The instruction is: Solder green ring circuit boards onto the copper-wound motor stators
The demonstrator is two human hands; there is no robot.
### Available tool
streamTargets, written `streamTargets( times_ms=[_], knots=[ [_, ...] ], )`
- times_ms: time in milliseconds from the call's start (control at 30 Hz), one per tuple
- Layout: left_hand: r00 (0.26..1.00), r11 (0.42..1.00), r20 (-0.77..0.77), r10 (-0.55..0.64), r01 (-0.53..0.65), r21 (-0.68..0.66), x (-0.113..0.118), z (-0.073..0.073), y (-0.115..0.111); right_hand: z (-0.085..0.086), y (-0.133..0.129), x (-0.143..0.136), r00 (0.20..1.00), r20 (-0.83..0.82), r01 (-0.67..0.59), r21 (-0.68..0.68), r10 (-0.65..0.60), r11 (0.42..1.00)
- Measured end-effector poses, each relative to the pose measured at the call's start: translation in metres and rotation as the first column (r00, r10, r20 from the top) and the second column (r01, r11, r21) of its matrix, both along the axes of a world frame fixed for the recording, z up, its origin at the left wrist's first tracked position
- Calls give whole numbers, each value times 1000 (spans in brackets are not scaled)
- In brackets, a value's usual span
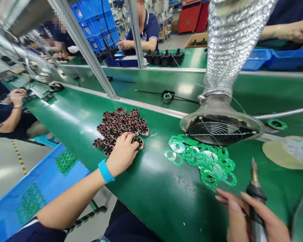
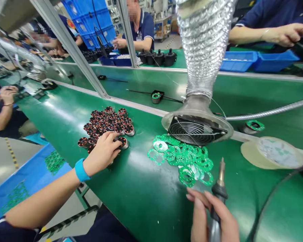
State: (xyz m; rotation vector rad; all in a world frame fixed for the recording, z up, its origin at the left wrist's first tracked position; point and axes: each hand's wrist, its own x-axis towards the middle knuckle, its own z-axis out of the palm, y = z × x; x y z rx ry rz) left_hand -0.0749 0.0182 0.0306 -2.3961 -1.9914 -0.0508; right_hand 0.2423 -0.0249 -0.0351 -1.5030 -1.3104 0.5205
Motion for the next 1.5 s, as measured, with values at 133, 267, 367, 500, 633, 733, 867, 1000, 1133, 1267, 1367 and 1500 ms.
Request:
streamTargets(
  times_ms=[133,267,367,500,633,733,867,1000,1133,1267,1367,1500],
  knots=[
    [980,992,152,-127,128,4,33,-11,-10,-1,5,-5,990,79,-115,31,113,993],
    [855,929,459,-239,339,-147,53,-17,-24,-10,9,-5,935,335,-95,-88,119,992],
    [788,909,595,-156,350,-225,58,-24,-26,-11,15,-4,815,571,-72,-62,94,996],
    [752,870,651,-98,383,-312,61,-30,-20,-11,19,-8,724,675,-164,-32,142,986],
    [665,872,740,-102,418,-256,68,-31,-17,-12,14,-21,727,650,-259,-41,223,965],
    [712,853,680,-173,454,-258,75,-25,-16,-6,11,-26,746,614,-289,-47,256,956],
    [814,817,442,-377,517,-257,84,-17,-13,9,3,-17,833,472,-327,2,288,945],
    [825,806,350,-444,538,-246,89,-21,-12,17,-17,-6,921,322,-243,28,221,970],
    [801,827,477,-362,512,-233,85,-30,-15,13,-40,-4,976,163,-152,22,146,988],
    [776,870,578,-255,445,-213,79,-34,-18,11,-52,-10,995,33,-93,-50,95,994],
    [778,883,592,-209,411,-228,77,-35,-19,12,-53,-17,999,-21,-45,-115,43,992],
    [773,891,603,-195,396,-221,78,-35,-19,12,-49,-17,999,-3,-45,-153,46,987]
  ],
)
